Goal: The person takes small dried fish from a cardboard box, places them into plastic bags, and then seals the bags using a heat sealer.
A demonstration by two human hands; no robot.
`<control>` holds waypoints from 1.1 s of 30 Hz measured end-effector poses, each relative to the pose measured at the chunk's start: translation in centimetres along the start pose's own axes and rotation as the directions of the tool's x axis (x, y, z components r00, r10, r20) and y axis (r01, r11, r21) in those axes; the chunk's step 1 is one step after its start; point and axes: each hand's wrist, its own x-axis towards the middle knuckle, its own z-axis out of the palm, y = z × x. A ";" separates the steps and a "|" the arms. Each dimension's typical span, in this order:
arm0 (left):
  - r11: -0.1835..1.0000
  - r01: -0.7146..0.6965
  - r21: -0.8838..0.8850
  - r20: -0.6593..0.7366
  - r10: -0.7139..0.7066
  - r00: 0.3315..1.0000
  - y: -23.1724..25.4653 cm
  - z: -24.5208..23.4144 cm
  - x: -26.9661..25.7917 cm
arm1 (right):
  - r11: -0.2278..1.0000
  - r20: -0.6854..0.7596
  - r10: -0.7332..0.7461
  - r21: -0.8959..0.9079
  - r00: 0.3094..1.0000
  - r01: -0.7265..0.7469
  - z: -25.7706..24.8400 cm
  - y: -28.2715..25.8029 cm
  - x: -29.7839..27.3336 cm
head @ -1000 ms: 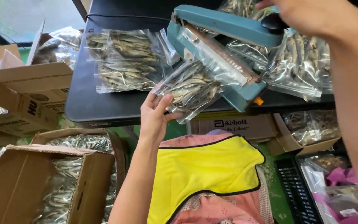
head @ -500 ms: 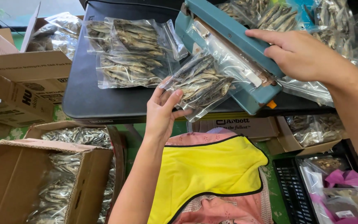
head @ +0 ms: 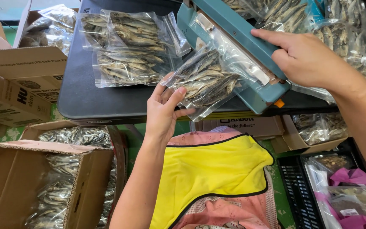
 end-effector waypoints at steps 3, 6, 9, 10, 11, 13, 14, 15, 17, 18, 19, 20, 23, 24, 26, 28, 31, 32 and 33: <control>1.000 -0.001 -0.003 0.002 0.001 1.000 0.0 0.0 0.0 | 1.000 -0.019 -0.019 0.016 1.000 0.020 0.1 0.1 0.0; 1.000 0.002 -0.004 -0.002 -0.002 1.000 0.0 0.0 0.0 | 0.998 -0.035 -0.060 -0.005 0.998 0.059 0.4 0.8 0.4; 1.000 -0.002 -0.013 -0.001 0.002 1.000 -0.3 -0.1 0.1 | 0.997 -0.041 -0.074 -0.006 0.996 0.074 0.6 1.0 0.5; 1.000 -0.001 -0.012 -0.001 0.001 1.000 -0.2 0.0 0.0 | 0.997 -0.041 -0.073 -0.005 0.996 0.073 0.6 1.0 0.5; 1.000 0.000 -0.010 -0.002 0.000 1.000 -0.2 0.0 0.0 | 0.997 -0.045 -0.073 -0.007 0.996 0.072 0.7 1.1 0.5; 1.000 0.002 -0.007 -0.003 -0.002 1.000 -0.1 0.0 -0.1 | 0.997 -0.049 -0.072 -0.008 0.996 0.071 0.8 1.2 0.4; 1.000 0.002 -0.007 -0.008 -0.002 1.000 -0.1 0.1 -0.1 | 0.998 -0.048 -0.070 -0.013 0.996 0.069 0.8 1.2 0.4; 1.000 0.003 -0.007 -0.012 -0.003 1.000 -0.1 0.1 -0.1 | 0.998 -0.048 -0.067 -0.018 0.997 0.066 0.8 1.2 0.4; 1.000 0.005 -0.009 -0.014 -0.005 1.000 0.0 0.1 -0.2 | 0.997 -0.054 -0.078 -0.002 0.995 0.078 0.8 1.1 0.4; 1.000 0.006 -0.011 -0.017 -0.007 1.000 0.1 0.2 -0.2 | 0.996 -0.059 -0.091 0.014 0.994 0.092 0.7 1.0 0.4; 1.000 0.003 -0.010 -0.016 -0.003 1.000 0.0 0.1 -0.1 | 0.996 -0.063 -0.092 0.014 0.994 0.093 1.1 1.5 0.5; 1.000 0.002 -0.021 -0.019 -0.002 1.000 0.0 0.0 -0.1 | 0.984 -0.097 -0.171 0.033 0.980 0.175 1.4 1.9 0.7; 1.000 0.010 -0.016 -0.030 -0.011 0.999 0.3 0.2 -0.1 | 0.956 -0.153 -0.259 0.097 0.954 0.276 2.1 2.6 0.7; 1.000 0.021 -0.004 -0.045 -0.021 0.999 0.5 0.3 -0.1 | 0.943 -0.169 -0.274 0.145 0.947 0.299 2.3 2.8 0.6; 1.000 0.017 -0.006 -0.043 -0.017 0.999 0.4 0.2 0.0 | 0.944 -0.188 -0.242 0.181 0.952 0.276 2.3 2.4 0.3; 1.000 0.013 -0.005 -0.049 -0.014 0.999 0.5 0.0 0.0 | 0.940 -0.202 -0.214 0.223 0.956 0.258 2.6 2.5 0.3; 1.000 0.013 -0.011 -0.036 -0.013 0.999 0.4 -0.1 0.1 | 0.930 -0.227 -0.169 0.284 0.959 0.231 3.2 3.4 0.4; 1.000 0.006 -0.017 -0.035 -0.007 0.999 0.3 -0.2 0.2 | 0.922 -0.247 -0.156 0.311 0.956 0.231 3.5 3.6 0.5; 1.000 0.002 -0.024 -0.031 -0.003 1.000 0.1 -0.3 0.3 | 0.913 -0.265 -0.141 0.338 0.954 0.228 3.7 3.9 0.4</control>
